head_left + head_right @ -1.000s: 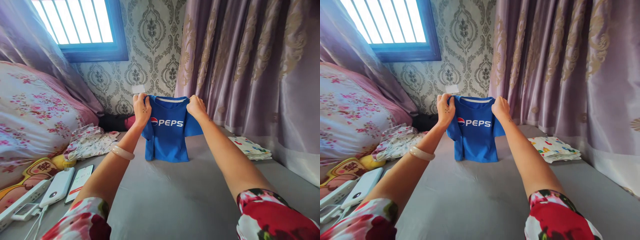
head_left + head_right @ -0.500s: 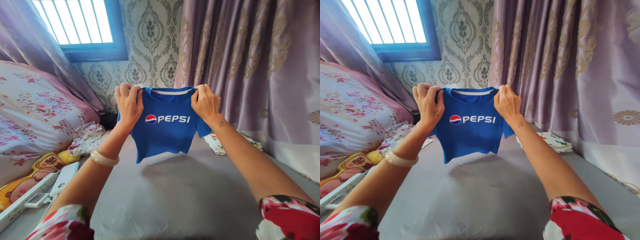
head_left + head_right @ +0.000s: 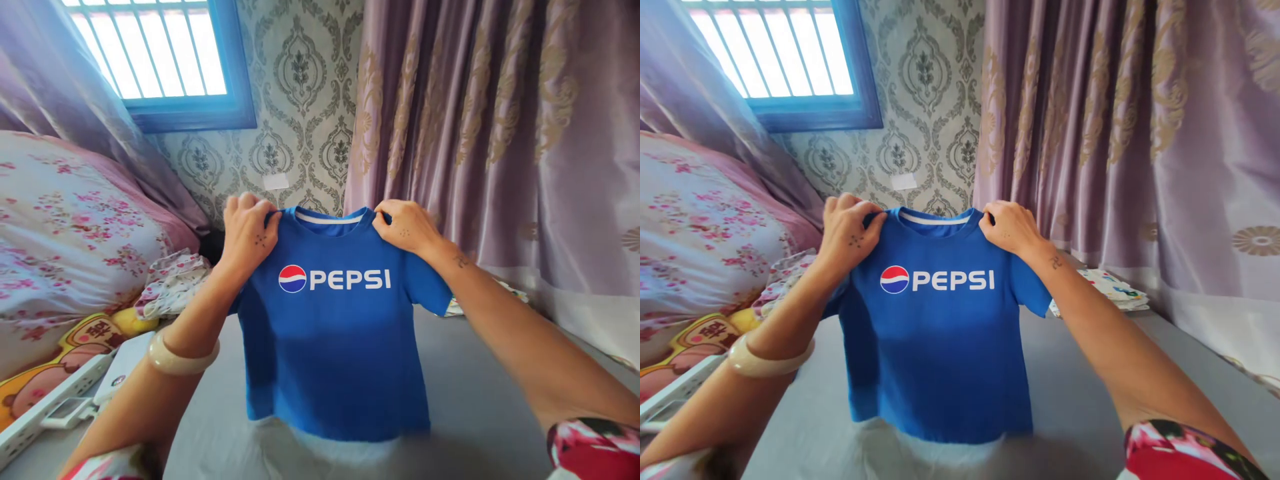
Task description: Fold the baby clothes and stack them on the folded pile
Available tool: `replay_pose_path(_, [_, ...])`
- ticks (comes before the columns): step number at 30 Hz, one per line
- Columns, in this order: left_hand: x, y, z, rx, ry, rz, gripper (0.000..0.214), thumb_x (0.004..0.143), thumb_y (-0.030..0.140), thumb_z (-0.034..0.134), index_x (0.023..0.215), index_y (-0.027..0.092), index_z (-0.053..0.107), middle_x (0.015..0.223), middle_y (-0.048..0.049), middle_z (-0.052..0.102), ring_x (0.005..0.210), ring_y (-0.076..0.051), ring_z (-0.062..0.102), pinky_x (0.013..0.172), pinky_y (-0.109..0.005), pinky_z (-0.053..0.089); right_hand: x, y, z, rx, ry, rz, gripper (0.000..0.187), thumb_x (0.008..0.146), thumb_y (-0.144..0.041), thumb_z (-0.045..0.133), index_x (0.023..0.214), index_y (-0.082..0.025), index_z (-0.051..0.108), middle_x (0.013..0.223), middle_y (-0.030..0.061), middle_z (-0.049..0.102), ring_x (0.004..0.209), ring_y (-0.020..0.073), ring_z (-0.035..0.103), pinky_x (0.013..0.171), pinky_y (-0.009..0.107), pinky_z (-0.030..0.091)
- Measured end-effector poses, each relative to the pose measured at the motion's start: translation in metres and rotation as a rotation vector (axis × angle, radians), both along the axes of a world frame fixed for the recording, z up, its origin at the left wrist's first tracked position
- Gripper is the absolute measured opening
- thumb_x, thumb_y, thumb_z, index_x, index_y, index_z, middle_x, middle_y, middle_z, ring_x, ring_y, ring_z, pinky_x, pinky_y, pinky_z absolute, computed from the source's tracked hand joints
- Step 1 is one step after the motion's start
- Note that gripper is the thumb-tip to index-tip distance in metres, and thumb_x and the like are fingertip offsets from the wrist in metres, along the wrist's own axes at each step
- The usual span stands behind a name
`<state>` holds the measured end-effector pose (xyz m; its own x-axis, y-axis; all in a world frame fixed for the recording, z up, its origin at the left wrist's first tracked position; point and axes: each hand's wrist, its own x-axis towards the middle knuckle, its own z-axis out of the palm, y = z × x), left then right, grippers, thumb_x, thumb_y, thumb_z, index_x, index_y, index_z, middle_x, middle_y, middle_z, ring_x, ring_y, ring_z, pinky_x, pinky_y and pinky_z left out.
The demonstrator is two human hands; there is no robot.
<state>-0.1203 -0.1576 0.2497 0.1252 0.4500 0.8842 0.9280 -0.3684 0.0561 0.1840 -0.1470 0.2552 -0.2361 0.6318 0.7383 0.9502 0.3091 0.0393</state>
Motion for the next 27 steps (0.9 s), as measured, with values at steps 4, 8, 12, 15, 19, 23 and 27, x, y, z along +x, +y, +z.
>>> replay_pose_path(4, [-0.003,0.045,-0.056,-0.251,0.034,0.052,0.021,0.090,0.035,0.051,0.085,0.022,0.066,0.090,-0.0081,0.060,0.093,-0.027,0.051,0.090,-0.044,0.040,-0.003,0.030,-0.056,-0.224,-0.014,-0.030,0.027,0.089,-0.025,0.043,0.095,-0.021,0.069,0.103,0.0068,0.073,0.094,0.0228,0.064,0.073,0.029,0.043])
replay_pose_path(8, [0.003,0.075,-0.125,-0.508,0.038,0.098,0.023,0.091,0.035,0.049,0.090,0.022,0.068,0.099,-0.0097,0.064,0.097,-0.028,0.052,0.086,-0.041,0.040,-0.008,0.049,-0.126,-0.375,-0.016,-0.088,0.028,0.092,-0.024,0.039,0.097,-0.021,0.067,0.106,0.0080,0.071,0.099,0.0231,0.063,0.074,0.028,0.042])
replay_pose_path(12, [0.014,0.088,-0.180,-0.647,0.002,0.138,0.027,0.094,0.034,0.043,0.098,0.022,0.067,0.107,-0.0102,0.064,0.105,-0.029,0.051,0.085,-0.040,0.039,-0.014,0.059,-0.178,-0.469,-0.019,-0.158,0.033,0.097,-0.025,0.032,0.105,-0.022,0.064,0.113,0.0083,0.067,0.100,0.0235,0.063,0.077,0.031,0.042])
replay_pose_path(15, [0.019,0.095,-0.206,-0.656,-0.008,0.150,0.031,0.097,0.034,0.038,0.102,0.022,0.066,0.108,-0.0114,0.062,0.106,-0.029,0.049,0.085,-0.040,0.037,-0.016,0.067,-0.200,-0.528,-0.052,-0.177,0.036,0.099,-0.024,0.028,0.112,-0.022,0.061,0.117,0.0100,0.064,0.100,0.0236,0.063,0.080,0.033,0.042])
replay_pose_path(19, [0.020,0.109,-0.227,-0.669,0.008,0.164,0.035,0.099,0.035,0.033,0.103,0.022,0.065,0.109,-0.0123,0.061,0.106,-0.029,0.048,0.086,-0.041,0.035,-0.018,0.084,-0.215,-0.598,-0.117,-0.171,0.038,0.100,-0.022,0.024,0.115,-0.021,0.059,0.118,0.0124,0.062,0.102,0.0238,0.062,0.082,0.034,0.043])
replay_pose_path(23, [0.017,0.126,-0.243,-0.700,0.042,0.178,0.035,0.099,0.035,0.033,0.106,0.021,0.064,0.111,-0.0125,0.060,0.106,-0.030,0.047,0.086,-0.041,0.035,-0.017,0.105,-0.229,-0.636,-0.168,-0.153,0.038,0.099,-0.021,0.024,0.112,-0.019,0.060,0.118,0.0141,0.062,0.102,0.0241,0.062,0.082,0.034,0.043])
replay_pose_path(27, [0.015,0.141,-0.254,-0.727,0.062,0.169,0.035,0.099,0.035,0.032,0.105,0.021,0.064,0.113,-0.0126,0.060,0.108,-0.030,0.046,0.088,-0.041,0.034,-0.018,0.125,-0.242,-0.678,-0.174,-0.144,0.039,0.099,-0.019,0.024,0.112,-0.020,0.060,0.119,0.0144,0.062,0.105,0.0244,0.062,0.083,0.034,0.042])
